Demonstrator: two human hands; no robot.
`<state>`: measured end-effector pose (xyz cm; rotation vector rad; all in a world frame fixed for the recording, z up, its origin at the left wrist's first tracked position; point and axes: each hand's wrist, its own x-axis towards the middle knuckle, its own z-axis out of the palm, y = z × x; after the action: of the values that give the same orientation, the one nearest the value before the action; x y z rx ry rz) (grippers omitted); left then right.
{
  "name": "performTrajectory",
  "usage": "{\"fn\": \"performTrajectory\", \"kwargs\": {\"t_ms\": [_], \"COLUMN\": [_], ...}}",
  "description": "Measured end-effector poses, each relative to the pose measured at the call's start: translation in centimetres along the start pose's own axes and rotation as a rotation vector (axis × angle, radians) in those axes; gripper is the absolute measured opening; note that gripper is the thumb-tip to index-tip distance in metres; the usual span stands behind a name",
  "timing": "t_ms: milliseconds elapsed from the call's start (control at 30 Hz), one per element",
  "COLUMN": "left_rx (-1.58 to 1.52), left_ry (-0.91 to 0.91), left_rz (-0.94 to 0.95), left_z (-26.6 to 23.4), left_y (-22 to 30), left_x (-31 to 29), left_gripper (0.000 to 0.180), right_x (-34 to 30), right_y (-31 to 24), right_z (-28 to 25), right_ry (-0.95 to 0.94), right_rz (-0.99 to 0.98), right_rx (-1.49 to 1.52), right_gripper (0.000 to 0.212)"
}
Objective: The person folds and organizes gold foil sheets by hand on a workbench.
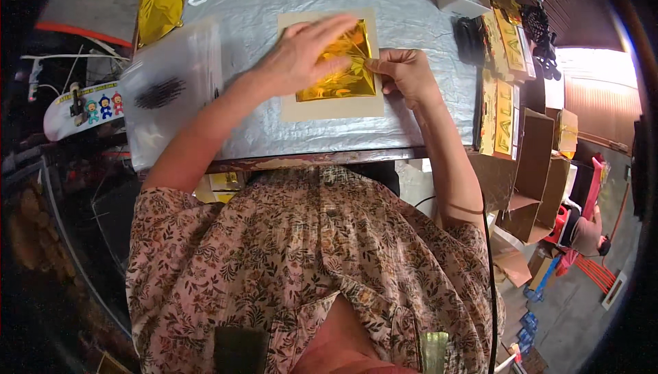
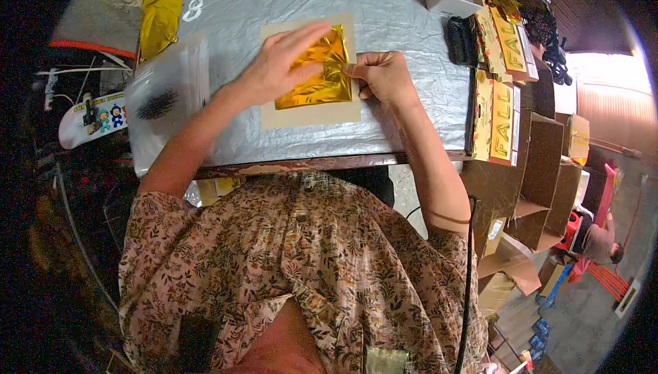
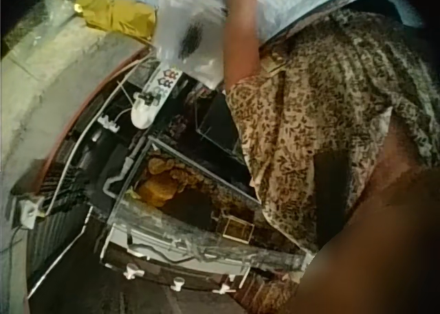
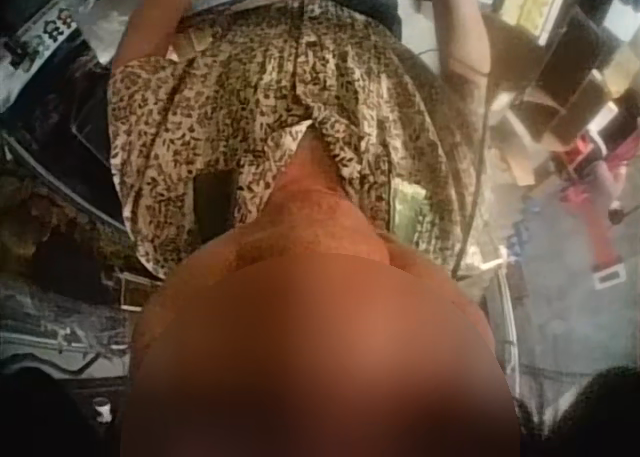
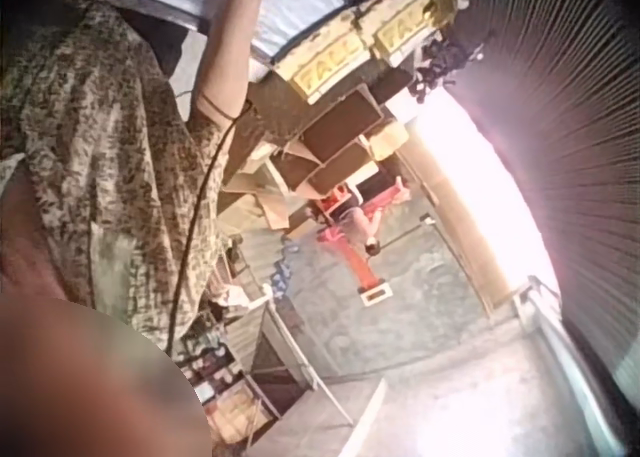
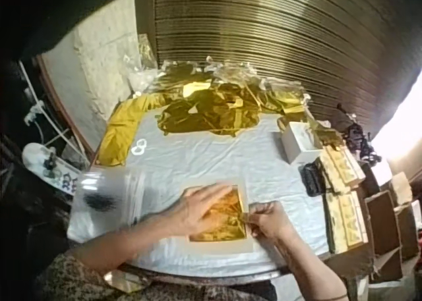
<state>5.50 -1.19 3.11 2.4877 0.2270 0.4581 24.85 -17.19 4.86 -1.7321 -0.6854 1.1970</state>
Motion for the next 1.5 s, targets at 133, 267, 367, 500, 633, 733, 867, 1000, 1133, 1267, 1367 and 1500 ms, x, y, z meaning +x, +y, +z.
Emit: {"fn": "performTrajectory", "kwargs": {"t_ms": [133, 267, 367, 500, 633, 733, 867, 1000, 1133, 1267, 1367, 1500], "left_rx": [-0.137, 0.084, 0.092, 0.079, 0.163, -0.162, -0.681, -1.150, -1.173, -1.114, -1.098, -1.079], "left_ry": [0.143, 0.089, -0.030, -0.178, -0.227, -0.099, 0.435, 0.269, 0.090, 0.157, 0.153, 0.115], "left_rz": [-0.096, -0.068, -0.084, -0.170, -0.284, -0.250, -0.440, -0.740, -0.592, -0.482, -0.468, -0.482], "left_z": [-0.8, -0.6, -1.1, -1.1, -1.1, -2.6, -5.0, -6.0, -3.3, -3.0, -3.2, -2.9], "left_y": [-1.8, -1.9, -1.6, -1.0, 0.3, -1.4, -0.3, 4.3, 5.1, 6.8, 7.4, 8.2], "left_x": [4.0, 7.3, 8.7, 9.8, 10.2, 8.1, 1.7, -3.3, -5.0, -5.2, -5.5, -5.5], "left_gripper": [0.037, 0.029, 0.031, 0.033, 0.037, 0.042, 0.052, 0.048, 0.043, 0.044, 0.044, 0.045], "right_x": [-0.2, -0.9, -1.1, -1.5, -2.0, -2.5, -3.9, -5.1, -4.6, -5.4, -6.1, -7.9], "right_y": [0.2, -0.1, -0.1, 0.3, 0.5, 0.6, -0.2, -1.0, 0.3, 0.2, 0.5, 0.6], "right_z": [-0.2, 0.2, 0.0, 0.1, 0.0, -0.5, -1.5, -2.4, -3.4, -3.3, -3.3, -2.6], "right_ry": [-0.029, 0.014, 0.001, -0.041, -0.031, -0.044, 0.044, 0.073, 0.030, -0.004, 0.032, 0.047], "right_rz": [0.006, 0.006, -0.011, -0.025, -0.022, -0.038, -0.106, -0.136, -0.148, -0.137, -0.113, -0.186], "right_rx": [0.049, 0.108, 0.119, 0.145, 0.177, 0.221, 0.300, 0.307, 0.326, 0.348, 0.365, 0.420], "right_gripper": [0.018, 0.016, 0.014, 0.014, 0.012, 0.012, 0.010, 0.012, 0.011, 0.010, 0.009, 0.009]}}
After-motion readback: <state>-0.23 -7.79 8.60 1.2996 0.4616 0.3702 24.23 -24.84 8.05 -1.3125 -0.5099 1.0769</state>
